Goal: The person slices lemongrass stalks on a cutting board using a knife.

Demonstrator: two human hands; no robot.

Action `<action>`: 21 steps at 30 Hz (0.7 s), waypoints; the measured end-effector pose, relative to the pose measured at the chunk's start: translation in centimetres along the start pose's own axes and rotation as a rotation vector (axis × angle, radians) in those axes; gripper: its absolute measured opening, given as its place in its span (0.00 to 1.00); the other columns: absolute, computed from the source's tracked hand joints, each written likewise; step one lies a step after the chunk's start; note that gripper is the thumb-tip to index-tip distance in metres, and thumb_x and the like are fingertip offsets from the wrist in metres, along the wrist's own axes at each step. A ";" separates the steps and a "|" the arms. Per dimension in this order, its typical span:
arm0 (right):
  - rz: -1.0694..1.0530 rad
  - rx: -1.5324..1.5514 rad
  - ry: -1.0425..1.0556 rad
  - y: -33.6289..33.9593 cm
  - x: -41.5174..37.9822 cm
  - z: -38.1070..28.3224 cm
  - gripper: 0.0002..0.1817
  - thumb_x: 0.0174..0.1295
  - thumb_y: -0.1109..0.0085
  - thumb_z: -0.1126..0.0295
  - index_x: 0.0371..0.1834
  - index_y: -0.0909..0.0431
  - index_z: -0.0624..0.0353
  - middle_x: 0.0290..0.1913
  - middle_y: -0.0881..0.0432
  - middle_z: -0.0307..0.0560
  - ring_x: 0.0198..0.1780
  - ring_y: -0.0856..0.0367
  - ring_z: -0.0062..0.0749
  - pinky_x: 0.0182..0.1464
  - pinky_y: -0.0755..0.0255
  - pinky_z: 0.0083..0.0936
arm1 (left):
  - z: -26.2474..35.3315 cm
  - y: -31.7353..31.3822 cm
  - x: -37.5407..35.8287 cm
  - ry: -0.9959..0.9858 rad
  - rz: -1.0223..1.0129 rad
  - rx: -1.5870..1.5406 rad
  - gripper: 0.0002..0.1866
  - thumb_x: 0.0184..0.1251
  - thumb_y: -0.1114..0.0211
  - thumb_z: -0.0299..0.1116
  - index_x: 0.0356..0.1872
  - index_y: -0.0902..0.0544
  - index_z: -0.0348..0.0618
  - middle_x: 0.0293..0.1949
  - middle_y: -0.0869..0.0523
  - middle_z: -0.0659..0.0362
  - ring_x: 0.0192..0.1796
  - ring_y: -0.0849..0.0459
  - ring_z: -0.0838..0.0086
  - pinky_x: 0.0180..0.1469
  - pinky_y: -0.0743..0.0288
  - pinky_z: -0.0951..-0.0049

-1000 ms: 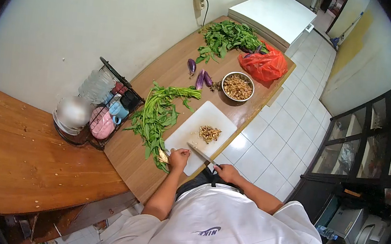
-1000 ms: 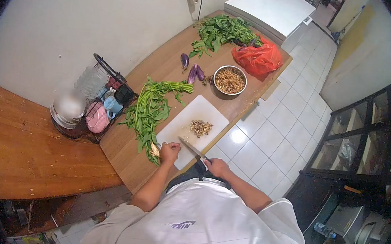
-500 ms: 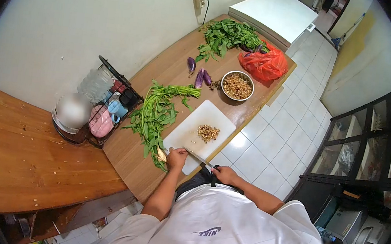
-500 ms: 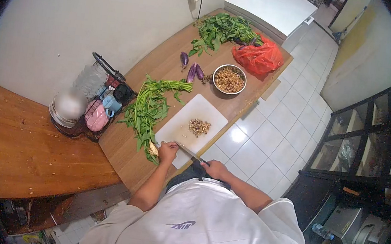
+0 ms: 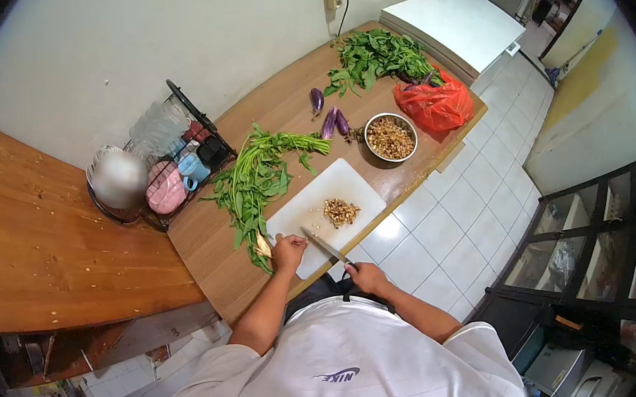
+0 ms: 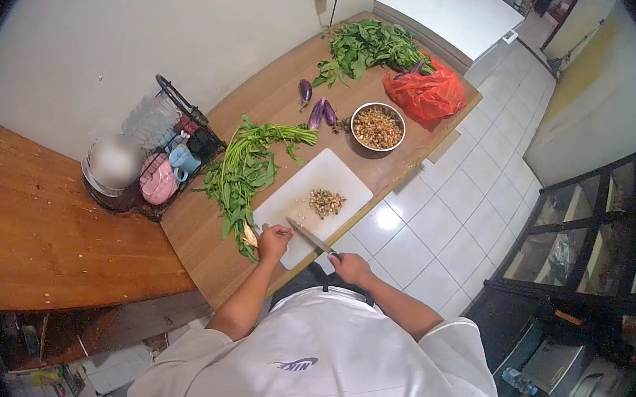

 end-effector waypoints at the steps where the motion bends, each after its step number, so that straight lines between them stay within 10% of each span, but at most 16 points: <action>1: -0.004 -0.002 -0.002 0.1 0.0 -0.1 0.34 0.75 0.59 0.38 0.48 0.13 0.58 0.45 0.13 0.63 0.51 0.16 0.62 0.57 0.24 0.48 | -0.2 -0.1 0.1 0.027 -0.018 -0.016 0.08 0.52 0.22 0.36 0.32 0.08 0.45 0.29 0.08 0.58 0.33 0.10 0.68 0.41 0.18 0.67; 21: -0.030 0.025 0.045 -2.2 0.6 -1.4 0.35 0.75 0.59 0.38 0.45 0.13 0.59 0.45 0.12 0.63 0.51 0.15 0.60 0.58 0.24 0.49 | -2.6 -0.8 1.1 -0.028 0.043 -0.018 0.07 0.51 0.22 0.35 0.31 0.07 0.47 0.29 0.09 0.57 0.33 0.10 0.62 0.41 0.17 0.63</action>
Point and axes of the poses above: each hand's wrist, its own x-axis towards the middle knuckle, its own y-axis out of the back of the hand, z = x × y, the point moved 2 cm from there along x, towards the middle knuckle
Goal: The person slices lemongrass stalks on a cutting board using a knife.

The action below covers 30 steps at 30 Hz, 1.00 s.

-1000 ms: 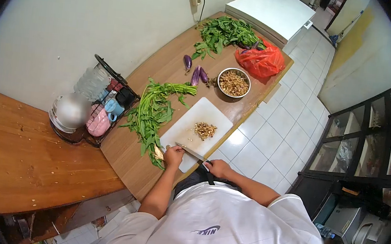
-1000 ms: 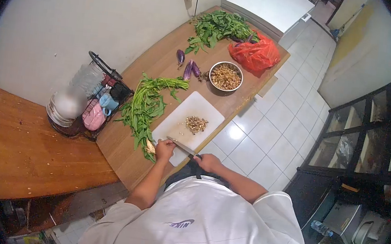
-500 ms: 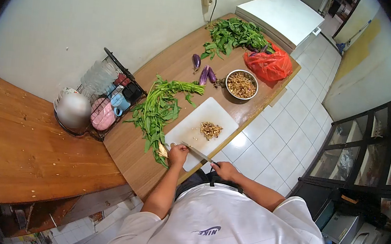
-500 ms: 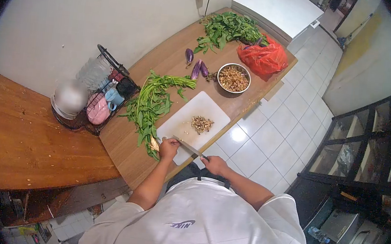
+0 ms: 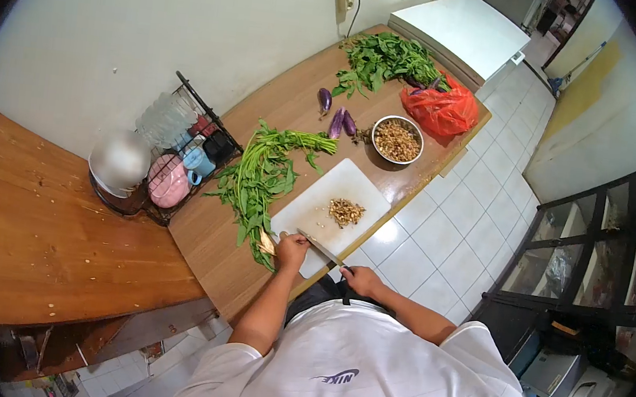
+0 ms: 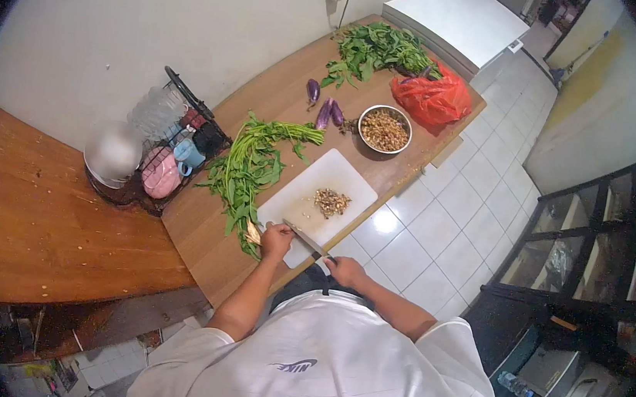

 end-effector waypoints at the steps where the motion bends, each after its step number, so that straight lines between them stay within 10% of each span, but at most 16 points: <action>1: 0.013 0.007 0.007 -0.1 -0.2 0.3 0.36 0.74 0.60 0.37 0.45 0.13 0.59 0.44 0.12 0.63 0.51 0.15 0.60 0.57 0.23 0.49 | 1.0 0.6 -0.4 0.025 -0.028 0.052 0.08 0.52 0.22 0.36 0.33 0.08 0.47 0.30 0.09 0.56 0.34 0.10 0.63 0.42 0.17 0.64; 30: 0.017 -0.008 -0.042 -0.5 -0.2 -1.1 0.36 0.75 0.60 0.36 0.47 0.14 0.58 0.40 0.12 0.62 0.47 0.14 0.58 0.53 0.23 0.46 | 2.7 2.0 -1.0 -0.096 0.007 0.140 0.07 0.50 0.25 0.33 0.32 0.07 0.46 0.36 0.15 0.49 0.41 0.14 0.54 0.46 0.20 0.57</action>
Point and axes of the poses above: each hand's wrist, its own x-axis towards the middle knuckle, its own y-axis out of the back of the hand, z = x × y, the point moved 2 cm from there along x, towards the middle knuckle
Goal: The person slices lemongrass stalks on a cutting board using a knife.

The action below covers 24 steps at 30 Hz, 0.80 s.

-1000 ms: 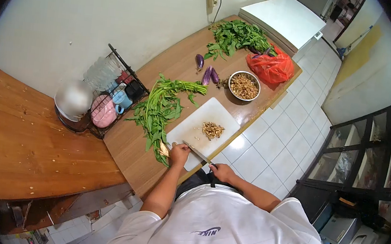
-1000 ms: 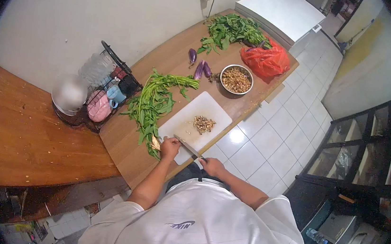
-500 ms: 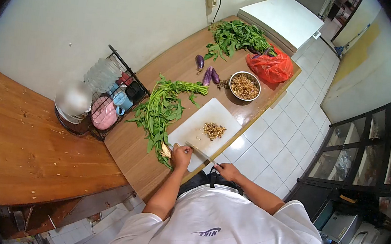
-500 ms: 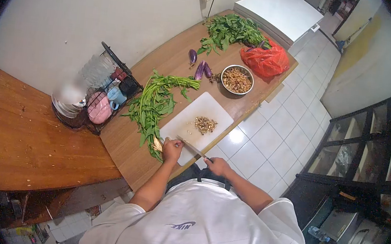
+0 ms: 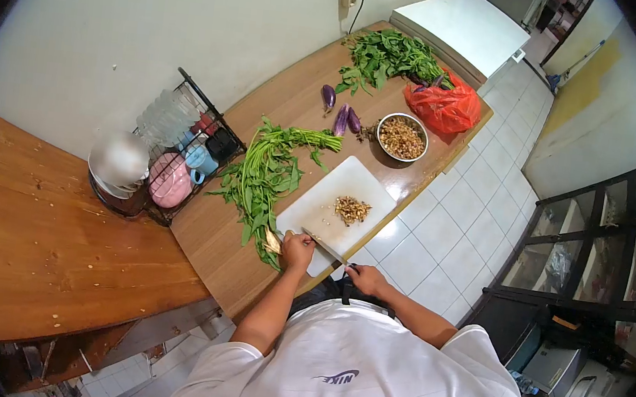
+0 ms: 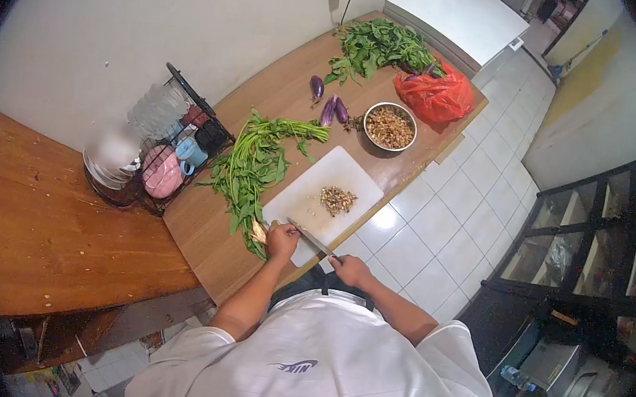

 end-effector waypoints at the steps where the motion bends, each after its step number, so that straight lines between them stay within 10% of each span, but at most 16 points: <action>1: -0.005 -0.011 -0.022 0.3 -0.6 0.3 0.35 0.75 0.59 0.37 0.48 0.13 0.57 0.42 0.12 0.62 0.48 0.14 0.58 0.54 0.23 0.46 | -0.9 -0.7 0.2 0.001 0.003 0.002 0.07 0.50 0.25 0.33 0.32 0.07 0.46 0.36 0.15 0.49 0.41 0.14 0.54 0.46 0.20 0.57; 24: 0.004 0.010 -0.062 0.1 -0.3 0.0 0.34 0.74 0.57 0.37 0.49 0.13 0.57 0.47 0.13 0.62 0.53 0.16 0.59 0.59 0.24 0.46 | -1.7 -1.1 0.9 0.083 -0.073 -0.083 0.06 0.50 0.25 0.35 0.28 0.07 0.49 0.27 0.10 0.54 0.33 0.14 0.56 0.48 0.21 0.59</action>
Point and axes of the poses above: each hand's wrist, its own x-axis towards the middle knuckle, its own y-axis out of the back of the hand, z = x × y, the point moved 2 cm from there along x, towards the middle knuckle
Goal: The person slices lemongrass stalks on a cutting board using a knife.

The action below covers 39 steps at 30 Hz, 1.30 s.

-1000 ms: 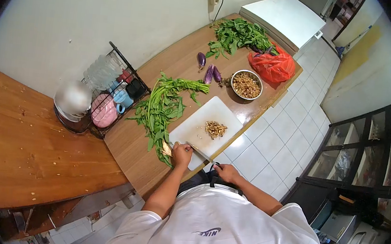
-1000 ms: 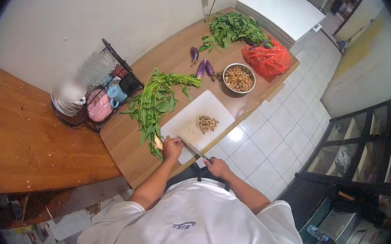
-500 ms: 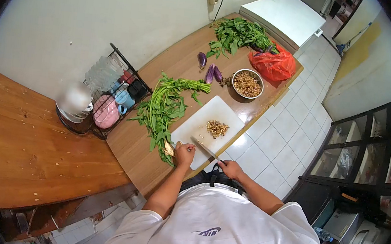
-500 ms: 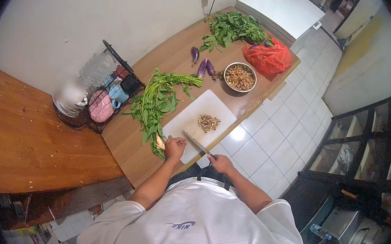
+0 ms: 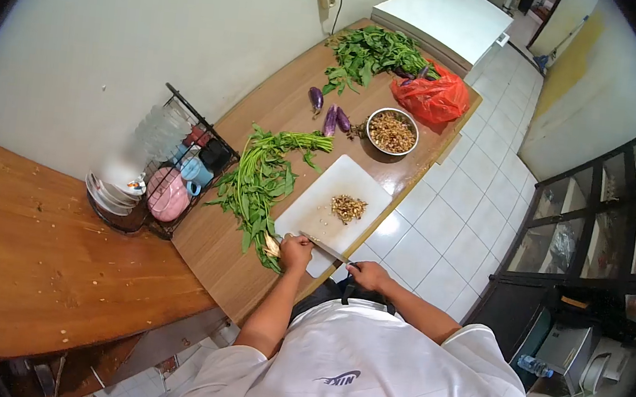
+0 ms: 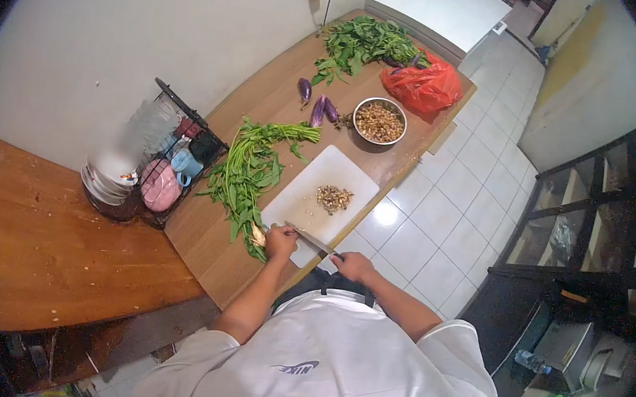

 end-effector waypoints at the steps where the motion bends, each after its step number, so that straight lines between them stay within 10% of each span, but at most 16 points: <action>1: 0.004 -0.004 -0.006 0.2 0.1 -0.4 0.34 0.74 0.57 0.37 0.49 0.13 0.57 0.47 0.13 0.62 0.53 0.16 0.59 0.59 0.24 0.46 | 0.0 0.0 0.0 0.055 -0.017 0.024 0.07 0.50 0.25 0.37 0.30 0.07 0.50 0.29 0.10 0.54 0.36 0.14 0.56 0.49 0.20 0.58; 22: 0.083 0.140 -0.094 -1.6 -1.0 1.0 0.37 0.73 0.59 0.35 0.45 0.13 0.61 0.44 0.13 0.68 0.52 0.16 0.64 0.57 0.25 0.49 | 2.0 3.2 -2.3 -0.494 -0.086 0.359 0.20 0.54 0.25 0.41 0.52 0.09 0.59 0.50 0.16 0.67 0.60 0.26 0.62 0.57 0.32 0.53; 32: 0.019 0.300 -0.181 -3.2 -1.3 0.3 0.39 0.73 0.54 0.35 0.44 0.14 0.67 0.30 0.14 0.57 0.35 0.16 0.43 0.44 0.24 0.40 | 2.6 2.1 -2.1 -0.541 -0.160 0.384 0.31 0.54 0.28 0.43 0.63 0.17 0.50 0.54 0.20 0.60 0.59 0.26 0.61 0.59 0.34 0.54; 39: 0.185 0.160 -0.154 -3.6 -3.4 -0.2 0.37 0.75 0.56 0.38 0.46 0.14 0.66 0.42 0.13 0.68 0.49 0.15 0.62 0.54 0.26 0.46 | 2.7 2.4 -2.5 -0.590 -0.169 0.461 0.32 0.52 0.28 0.44 0.61 0.17 0.47 0.54 0.21 0.58 0.60 0.27 0.61 0.57 0.34 0.53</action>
Point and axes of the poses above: each hand's wrist, its own x-axis towards the middle knuckle, its own y-axis out of the back of the hand, z = x × y, the point moved 2 cm from there along x, towards the middle knuckle
